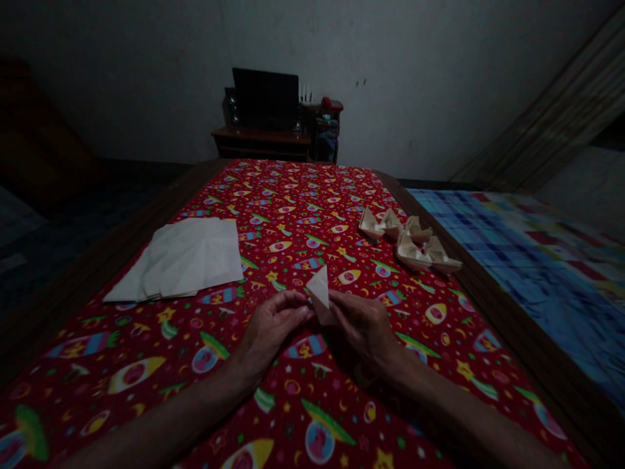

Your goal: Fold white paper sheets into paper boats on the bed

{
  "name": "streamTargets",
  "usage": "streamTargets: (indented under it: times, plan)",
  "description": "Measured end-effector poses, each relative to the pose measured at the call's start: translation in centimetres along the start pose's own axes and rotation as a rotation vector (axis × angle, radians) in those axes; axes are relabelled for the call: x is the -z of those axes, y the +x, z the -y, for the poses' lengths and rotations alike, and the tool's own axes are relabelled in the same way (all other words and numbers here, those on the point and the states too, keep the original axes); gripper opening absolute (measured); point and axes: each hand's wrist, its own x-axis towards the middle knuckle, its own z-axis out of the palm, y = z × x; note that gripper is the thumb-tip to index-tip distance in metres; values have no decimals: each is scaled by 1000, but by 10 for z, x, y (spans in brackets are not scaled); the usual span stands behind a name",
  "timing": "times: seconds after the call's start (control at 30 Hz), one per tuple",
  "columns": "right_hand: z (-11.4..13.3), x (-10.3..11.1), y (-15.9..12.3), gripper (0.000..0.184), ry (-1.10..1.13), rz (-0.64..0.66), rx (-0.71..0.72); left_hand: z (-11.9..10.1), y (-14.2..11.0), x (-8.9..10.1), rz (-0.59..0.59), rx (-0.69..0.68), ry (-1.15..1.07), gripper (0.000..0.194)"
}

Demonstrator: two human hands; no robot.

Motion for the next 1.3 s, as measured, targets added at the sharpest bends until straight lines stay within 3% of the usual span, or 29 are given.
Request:
streamTargets:
  times: [0.2, 0.43, 0.73, 0.93, 1.3]
  plan:
    - [4, 0, 0, 22, 22, 33, 52, -1, 1, -2, 1, -32, 108, 35]
    - [1, -3, 0, 26, -34, -11, 112, 5, 5, -1, -19, -30, -52, 36]
    - [4, -5, 4, 27, -15, -52, 101, 5, 4, 1, 46, -40, -47, 37]
    - [7, -2, 8, 27, -55, -53, 139, 5, 4, -1, 21, -37, -52, 35]
    - [0, -4, 7, 26, -43, -50, 197, 5, 6, 2, 75, -101, 86, 29]
